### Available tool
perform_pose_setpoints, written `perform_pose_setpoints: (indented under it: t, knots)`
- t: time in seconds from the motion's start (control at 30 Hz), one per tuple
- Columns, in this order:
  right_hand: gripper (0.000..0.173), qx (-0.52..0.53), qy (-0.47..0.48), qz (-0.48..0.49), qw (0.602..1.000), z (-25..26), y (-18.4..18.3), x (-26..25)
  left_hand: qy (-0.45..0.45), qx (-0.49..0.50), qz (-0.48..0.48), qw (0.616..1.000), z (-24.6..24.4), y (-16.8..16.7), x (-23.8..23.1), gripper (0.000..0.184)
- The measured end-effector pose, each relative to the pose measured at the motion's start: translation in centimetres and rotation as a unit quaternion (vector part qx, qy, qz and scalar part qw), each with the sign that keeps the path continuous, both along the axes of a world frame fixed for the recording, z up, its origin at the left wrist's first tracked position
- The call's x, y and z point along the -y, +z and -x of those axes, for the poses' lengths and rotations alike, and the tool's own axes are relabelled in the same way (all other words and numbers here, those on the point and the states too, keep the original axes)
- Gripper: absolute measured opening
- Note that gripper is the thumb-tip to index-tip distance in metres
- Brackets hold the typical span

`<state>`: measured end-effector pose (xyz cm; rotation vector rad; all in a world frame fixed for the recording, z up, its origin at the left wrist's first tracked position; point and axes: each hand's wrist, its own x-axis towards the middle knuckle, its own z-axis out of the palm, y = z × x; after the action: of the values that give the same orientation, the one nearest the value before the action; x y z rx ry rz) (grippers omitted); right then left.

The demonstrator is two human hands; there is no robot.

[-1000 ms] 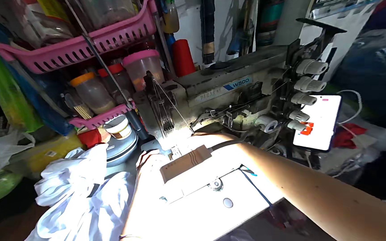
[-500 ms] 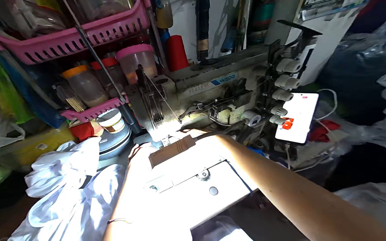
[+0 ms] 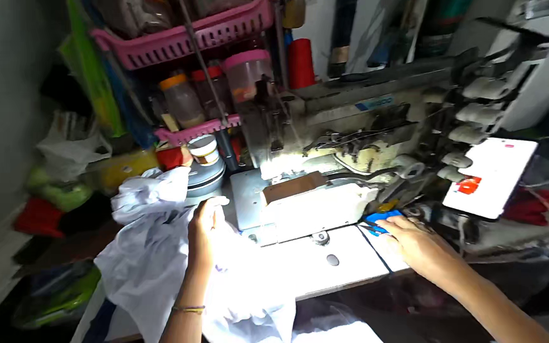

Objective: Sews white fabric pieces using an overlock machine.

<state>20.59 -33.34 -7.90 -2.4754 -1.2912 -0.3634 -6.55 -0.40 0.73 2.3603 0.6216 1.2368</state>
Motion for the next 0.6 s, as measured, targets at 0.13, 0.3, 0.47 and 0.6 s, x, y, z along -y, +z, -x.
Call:
perform_pose_setpoints:
  t: [0.13, 0.3, 0.47, 0.6]
  knots:
    - [0.023, 0.035, -0.026, -0.011, 0.999, 0.0, -0.4, -0.5, 0.001, -0.061, -0.001, 0.998, 4.4, -0.5, 0.5, 0.019]
    - [0.021, 0.005, -0.048, -0.100, 0.994, -1.0, 0.1, -0.1, 0.026, -0.084, -0.003, 0.996, 6.3, -1.4, -0.3, 0.022]
    - [0.042, -0.028, -0.016, -0.216, 0.976, 2.7, 2.3, -1.1, 0.141, -0.181, 0.137, 0.963, 5.3, -3.0, -4.7, 0.069]
    - [0.047, -0.125, 0.054, -0.232, 0.963, 7.3, 3.1, -4.0, 0.123, -0.164, 0.240, 0.949, 4.6, -4.7, -6.8, 0.039]
